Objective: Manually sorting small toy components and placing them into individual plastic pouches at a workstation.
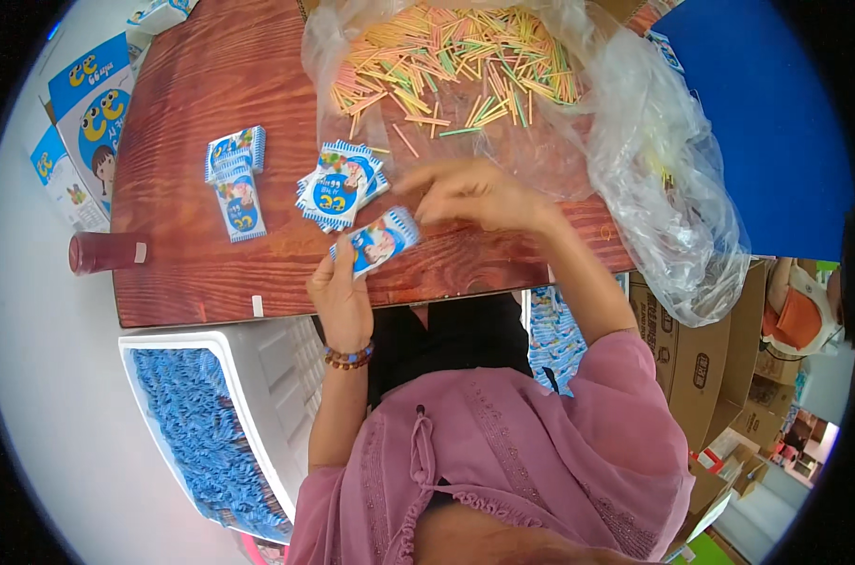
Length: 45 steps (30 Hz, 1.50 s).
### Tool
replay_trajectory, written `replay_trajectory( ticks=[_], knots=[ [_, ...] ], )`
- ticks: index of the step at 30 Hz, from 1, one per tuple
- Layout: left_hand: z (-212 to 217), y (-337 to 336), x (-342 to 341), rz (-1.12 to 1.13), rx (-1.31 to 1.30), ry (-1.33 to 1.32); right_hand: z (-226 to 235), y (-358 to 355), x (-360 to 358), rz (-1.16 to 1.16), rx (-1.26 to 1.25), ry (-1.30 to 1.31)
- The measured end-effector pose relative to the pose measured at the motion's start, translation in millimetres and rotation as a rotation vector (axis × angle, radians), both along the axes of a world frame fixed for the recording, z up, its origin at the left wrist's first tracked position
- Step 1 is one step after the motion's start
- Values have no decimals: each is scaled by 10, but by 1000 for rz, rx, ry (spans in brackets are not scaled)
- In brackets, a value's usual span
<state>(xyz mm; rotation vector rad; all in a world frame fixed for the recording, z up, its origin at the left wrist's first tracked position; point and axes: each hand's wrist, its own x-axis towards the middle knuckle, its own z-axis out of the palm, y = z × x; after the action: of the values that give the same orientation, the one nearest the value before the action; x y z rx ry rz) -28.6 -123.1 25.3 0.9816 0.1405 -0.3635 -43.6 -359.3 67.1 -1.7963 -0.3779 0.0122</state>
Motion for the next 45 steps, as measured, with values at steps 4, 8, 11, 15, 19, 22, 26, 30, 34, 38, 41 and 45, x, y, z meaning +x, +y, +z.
replay_trajectory(
  ticks=[4, 8, 11, 15, 19, 22, 26, 30, 34, 38, 41, 45],
  knots=[
    [3, 172, -77, 87, 47, -87, -148, -546, 256, -326, -128, 51],
    [-210, 311, -114, 124, 123, -165, -184, -807, 817, -512, -409, 87],
    [-312, 331, -151, 184, 315, -214, -274, -825, 1188, -707, -678, 50],
    [-322, 321, -136, 149, 374, -340, -286, -847, 1467, -909, -1073, 145],
    [-319, 331, -136, 137, 403, -356, -313, -861, 1679, -724, -1078, 416],
    [-293, 343, -128, 109, 405, -351, -321, -837, 1703, -682, -1019, 488],
    [-339, 363, -124, 101, 383, -348, -293, -764, 1691, -673, -1040, 456],
    [-291, 376, -122, 94, 397, -362, -109, -552, 1731, -534, -1134, 567],
    [-261, 341, -120, 76, 407, -359, -233, -564, 1760, -543, -1150, 543],
    [-266, 366, -118, 75, 410, -361, -303, -426, 1667, -685, -1158, 414],
    [-271, 369, -115, 79, 423, -374, -263, -508, 1638, -651, -1086, 436],
    [-274, 345, -120, 74, 419, -343, -474, -834, 1585, -642, -998, 333]
  ],
)
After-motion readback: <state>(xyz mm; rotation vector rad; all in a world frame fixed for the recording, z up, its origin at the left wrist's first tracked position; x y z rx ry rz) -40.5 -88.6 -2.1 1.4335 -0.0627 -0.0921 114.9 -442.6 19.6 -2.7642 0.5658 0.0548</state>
